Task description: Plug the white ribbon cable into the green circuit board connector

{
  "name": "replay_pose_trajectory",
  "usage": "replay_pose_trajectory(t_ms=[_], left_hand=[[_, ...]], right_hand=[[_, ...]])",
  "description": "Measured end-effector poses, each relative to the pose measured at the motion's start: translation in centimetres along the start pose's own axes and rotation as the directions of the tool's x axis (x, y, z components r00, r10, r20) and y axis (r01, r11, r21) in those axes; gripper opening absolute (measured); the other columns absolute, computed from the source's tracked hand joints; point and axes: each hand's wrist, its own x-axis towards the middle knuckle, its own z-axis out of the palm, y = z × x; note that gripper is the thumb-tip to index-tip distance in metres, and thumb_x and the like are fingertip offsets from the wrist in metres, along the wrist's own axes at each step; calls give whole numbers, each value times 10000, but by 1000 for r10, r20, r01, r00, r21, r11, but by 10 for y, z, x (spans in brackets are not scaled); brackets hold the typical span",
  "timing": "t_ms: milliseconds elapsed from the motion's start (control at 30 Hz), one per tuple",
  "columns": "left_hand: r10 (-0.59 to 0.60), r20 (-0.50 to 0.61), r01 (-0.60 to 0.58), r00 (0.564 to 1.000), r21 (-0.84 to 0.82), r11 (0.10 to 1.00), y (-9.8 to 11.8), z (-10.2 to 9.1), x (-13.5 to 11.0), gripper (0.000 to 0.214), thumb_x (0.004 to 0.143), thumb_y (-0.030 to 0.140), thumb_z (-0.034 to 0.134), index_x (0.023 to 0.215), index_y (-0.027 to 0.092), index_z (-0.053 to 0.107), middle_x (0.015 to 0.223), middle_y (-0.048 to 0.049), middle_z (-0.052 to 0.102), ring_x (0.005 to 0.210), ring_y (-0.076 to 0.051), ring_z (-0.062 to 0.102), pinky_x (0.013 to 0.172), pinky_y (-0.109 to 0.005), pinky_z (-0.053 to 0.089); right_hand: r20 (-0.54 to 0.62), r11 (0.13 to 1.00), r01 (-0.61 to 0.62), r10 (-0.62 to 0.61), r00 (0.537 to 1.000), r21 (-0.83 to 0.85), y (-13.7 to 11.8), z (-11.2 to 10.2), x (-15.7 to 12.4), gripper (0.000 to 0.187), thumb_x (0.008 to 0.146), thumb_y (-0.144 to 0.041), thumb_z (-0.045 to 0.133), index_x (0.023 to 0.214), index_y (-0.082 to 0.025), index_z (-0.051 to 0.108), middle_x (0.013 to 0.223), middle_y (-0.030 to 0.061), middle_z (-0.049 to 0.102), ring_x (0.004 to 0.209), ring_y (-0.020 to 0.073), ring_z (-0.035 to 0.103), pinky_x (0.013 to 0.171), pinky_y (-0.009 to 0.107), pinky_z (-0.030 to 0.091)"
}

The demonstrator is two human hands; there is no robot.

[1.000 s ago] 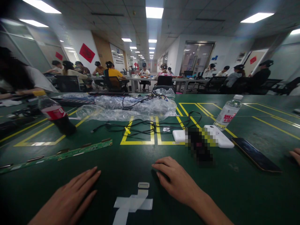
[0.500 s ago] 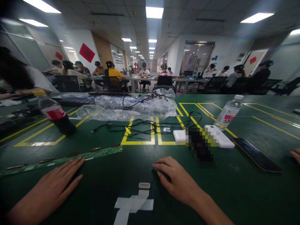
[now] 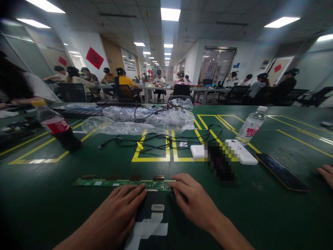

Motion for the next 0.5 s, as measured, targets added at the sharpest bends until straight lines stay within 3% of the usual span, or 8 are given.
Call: replay_pose_trajectory(t_ms=[333, 500], left_hand=[[57, -183, -62, 982, -17, 998, -3, 19, 0, 522, 942, 198, 503, 1462, 234, 486, 1488, -119, 515, 1305, -330, 506, 1048, -567, 466], [155, -220, -172, 963, -57, 984, 1, 21, 2, 541, 918, 177, 524, 1452, 251, 479, 1478, -109, 512, 1325, -317, 479, 1086, -568, 434]], right_hand=[[172, 997, -41, 52, 984, -66, 0, 5, 0, 402, 975, -198, 520, 1358, -261, 620, 1440, 61, 602, 1358, 236, 519, 1154, 498, 402], [214, 994, -31, 53, 975, -103, -1, 5, 0, 427, 958, -191, 534, 1370, -261, 620, 1458, 52, 588, 1390, 238, 485, 1176, 498, 372]])
